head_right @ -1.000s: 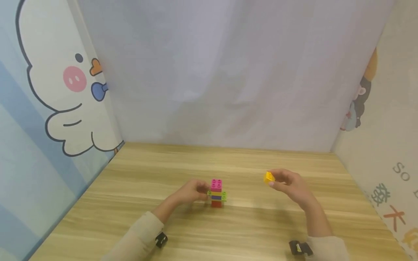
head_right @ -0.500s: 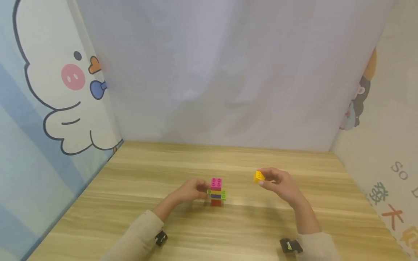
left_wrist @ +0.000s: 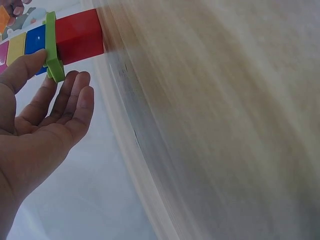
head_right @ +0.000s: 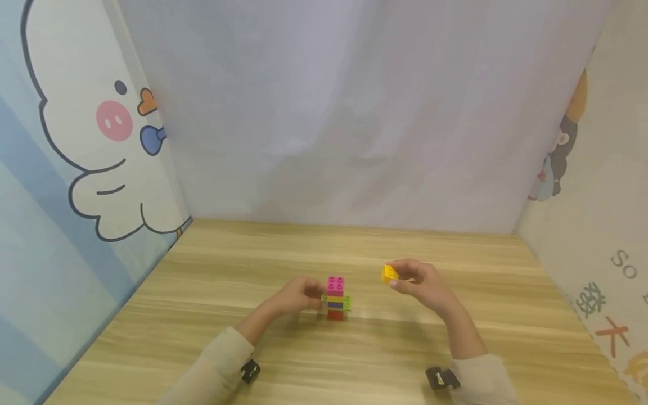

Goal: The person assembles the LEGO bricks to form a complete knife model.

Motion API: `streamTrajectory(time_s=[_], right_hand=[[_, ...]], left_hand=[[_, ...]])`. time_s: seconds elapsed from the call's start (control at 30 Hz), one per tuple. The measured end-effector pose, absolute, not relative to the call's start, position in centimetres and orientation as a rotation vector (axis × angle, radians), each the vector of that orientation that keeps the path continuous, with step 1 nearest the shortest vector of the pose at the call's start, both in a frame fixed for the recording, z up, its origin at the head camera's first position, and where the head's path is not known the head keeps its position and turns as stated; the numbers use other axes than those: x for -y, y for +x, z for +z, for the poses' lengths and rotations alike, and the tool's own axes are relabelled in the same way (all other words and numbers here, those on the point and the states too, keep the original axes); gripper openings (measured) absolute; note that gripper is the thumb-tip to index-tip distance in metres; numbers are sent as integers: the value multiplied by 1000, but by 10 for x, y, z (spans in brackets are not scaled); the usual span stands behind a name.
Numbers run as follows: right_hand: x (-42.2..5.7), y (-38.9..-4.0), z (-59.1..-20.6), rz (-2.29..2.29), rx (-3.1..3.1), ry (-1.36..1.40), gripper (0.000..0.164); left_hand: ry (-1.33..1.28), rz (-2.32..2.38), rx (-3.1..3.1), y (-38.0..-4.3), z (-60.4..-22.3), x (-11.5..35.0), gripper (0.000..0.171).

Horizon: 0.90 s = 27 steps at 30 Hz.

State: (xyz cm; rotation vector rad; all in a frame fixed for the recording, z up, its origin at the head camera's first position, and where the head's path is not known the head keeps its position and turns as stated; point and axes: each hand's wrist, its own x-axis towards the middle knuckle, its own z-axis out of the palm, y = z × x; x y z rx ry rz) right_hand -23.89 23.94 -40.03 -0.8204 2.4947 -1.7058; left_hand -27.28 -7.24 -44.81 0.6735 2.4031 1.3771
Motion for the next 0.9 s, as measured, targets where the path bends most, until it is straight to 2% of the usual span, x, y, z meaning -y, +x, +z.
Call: streamTrajectory(time_s=[0.9], right_hand=[[-208, -249, -405, -1699, -2409, -841, 34]], left_hand=[[664, 1356, -2411, -273, -448, 74, 26]])
